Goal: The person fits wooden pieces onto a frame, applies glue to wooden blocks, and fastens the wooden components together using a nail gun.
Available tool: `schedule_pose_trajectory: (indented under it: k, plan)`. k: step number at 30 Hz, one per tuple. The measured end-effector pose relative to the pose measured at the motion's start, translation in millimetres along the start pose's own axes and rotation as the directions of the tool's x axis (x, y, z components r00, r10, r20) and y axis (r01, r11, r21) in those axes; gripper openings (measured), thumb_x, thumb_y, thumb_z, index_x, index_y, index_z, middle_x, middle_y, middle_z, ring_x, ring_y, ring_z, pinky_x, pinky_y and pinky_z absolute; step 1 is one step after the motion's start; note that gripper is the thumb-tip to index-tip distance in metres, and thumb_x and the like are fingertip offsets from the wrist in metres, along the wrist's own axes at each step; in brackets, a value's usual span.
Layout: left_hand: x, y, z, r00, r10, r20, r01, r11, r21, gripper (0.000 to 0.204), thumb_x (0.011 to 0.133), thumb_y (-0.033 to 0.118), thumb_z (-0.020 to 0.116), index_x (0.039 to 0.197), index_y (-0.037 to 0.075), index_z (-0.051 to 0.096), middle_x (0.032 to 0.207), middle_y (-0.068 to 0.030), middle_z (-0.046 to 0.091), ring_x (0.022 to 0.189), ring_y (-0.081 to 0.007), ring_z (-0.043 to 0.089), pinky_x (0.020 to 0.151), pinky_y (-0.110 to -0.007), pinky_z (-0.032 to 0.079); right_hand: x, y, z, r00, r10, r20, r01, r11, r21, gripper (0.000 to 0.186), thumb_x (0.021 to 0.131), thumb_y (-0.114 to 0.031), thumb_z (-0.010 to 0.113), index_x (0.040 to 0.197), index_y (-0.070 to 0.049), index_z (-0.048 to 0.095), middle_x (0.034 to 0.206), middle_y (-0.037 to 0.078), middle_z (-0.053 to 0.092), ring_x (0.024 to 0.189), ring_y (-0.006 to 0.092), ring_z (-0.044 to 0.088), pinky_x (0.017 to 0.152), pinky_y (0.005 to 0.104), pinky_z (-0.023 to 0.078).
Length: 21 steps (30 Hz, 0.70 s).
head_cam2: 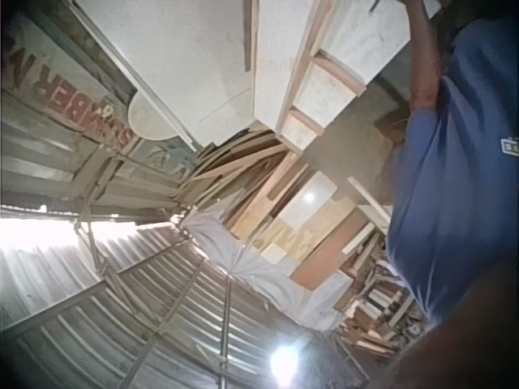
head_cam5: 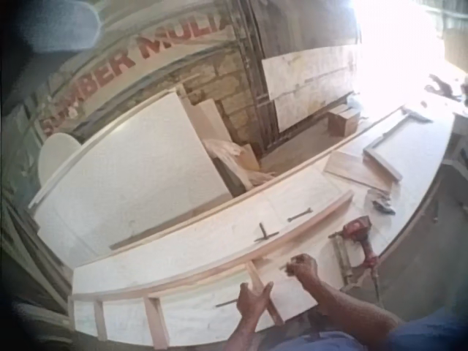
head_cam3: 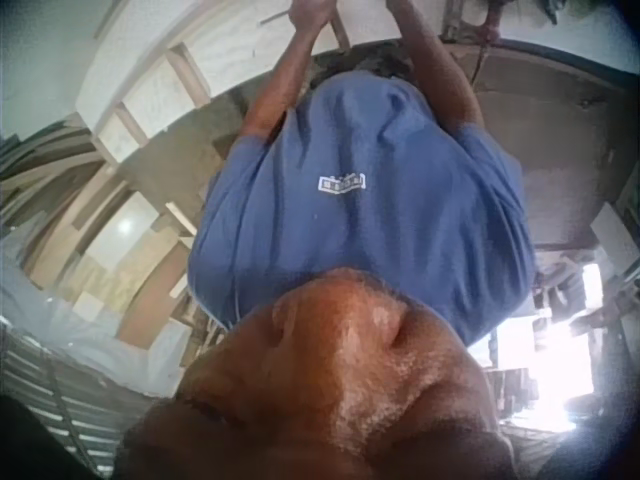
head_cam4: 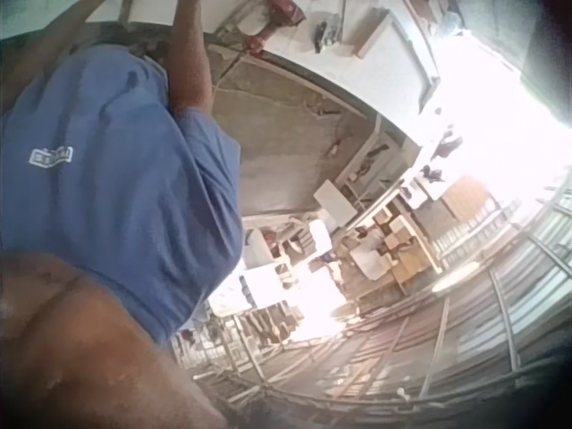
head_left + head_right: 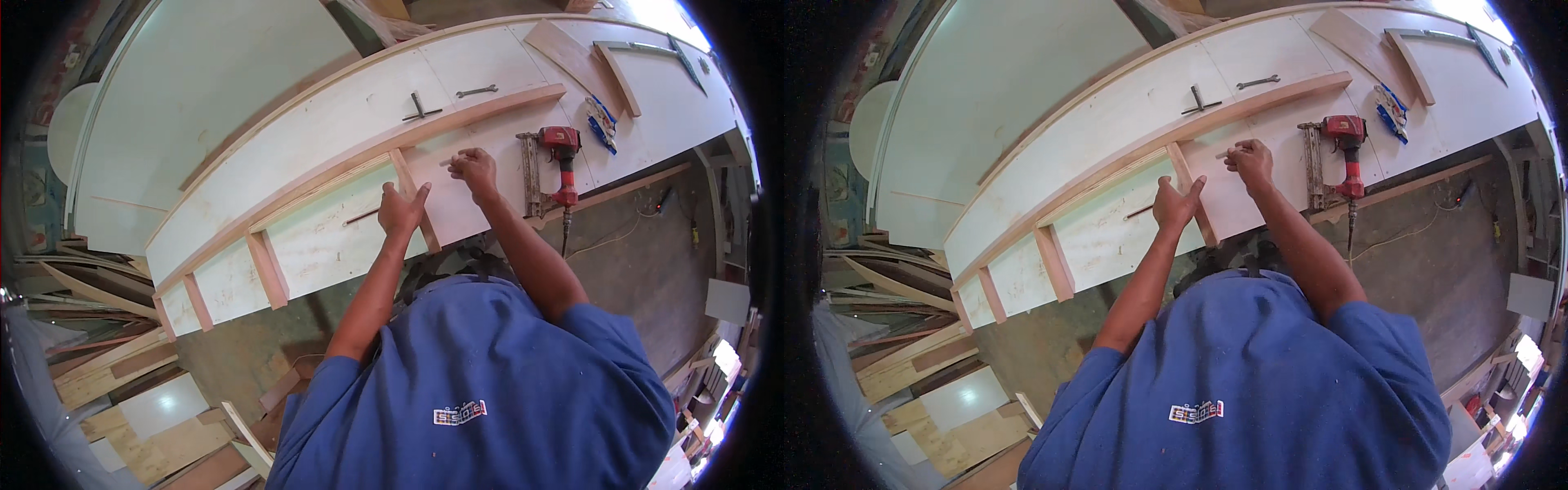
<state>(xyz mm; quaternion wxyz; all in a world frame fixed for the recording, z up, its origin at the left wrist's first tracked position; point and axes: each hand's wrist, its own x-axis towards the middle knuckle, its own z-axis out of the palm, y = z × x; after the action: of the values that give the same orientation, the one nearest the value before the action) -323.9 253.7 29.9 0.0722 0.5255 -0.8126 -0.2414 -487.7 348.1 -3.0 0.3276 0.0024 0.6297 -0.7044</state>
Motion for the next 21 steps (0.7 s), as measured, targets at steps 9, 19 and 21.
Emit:
schedule_pose_trajectory:
  k: [9, 19, 21]
  plan:
    - [18.3, 23.5, 22.9, 0.992, -0.059, 0.115, 0.047, 0.994, 0.103, 0.047, 0.085, 0.038, 0.073, 0.1, -0.004, 0.061, 0.093, -0.0258, 0.072, 0.088, -0.0462, 0.071, 0.08, -0.054, 0.056, 55.2, 43.5, 37.3, 0.995, -0.038, -0.089, -0.005, 0.9, -0.435, 0.019, 0.088, -0.019, 0.076, 0.094, -0.002, 0.076, 0.076, 0.008, 0.073, 0.069, 0.014, 0.071, 0.062, 0.0293, 0.057]
    - [18.4, 15.9, 31.4, 1.0, -0.002, -0.009, 0.003, 1.0, 0.019, 0.036, 0.083, 0.029, 0.071, 0.091, -0.004, 0.061, 0.087, -0.0277, 0.07, 0.082, -0.048, 0.069, 0.075, -0.056, 0.054, 53.8, 44.6, 70.9, 0.975, -0.189, -0.113, 0.051, 0.693, -0.719, 0.019, 0.079, -0.02, 0.078, 0.093, -0.007, 0.076, 0.092, 0.016, 0.076, 0.09, 0.0365, 0.073, 0.083, 0.0453, 0.056]
    - [18.5, 16.2, 30.5, 1.0, 0.0, 0.008, 0.0, 1.0, 0.011, 0.036, 0.083, 0.03, 0.072, 0.091, -0.003, 0.06, 0.087, -0.0279, 0.07, 0.082, -0.0483, 0.069, 0.075, -0.057, 0.054, 52.1, 40.3, 74.1, 0.979, -0.164, -0.12, 0.027, 0.689, -0.725, 0.018, 0.079, -0.02, 0.077, 0.093, -0.008, 0.076, 0.095, 0.016, 0.076, 0.095, 0.038, 0.072, 0.084, 0.0467, 0.056]
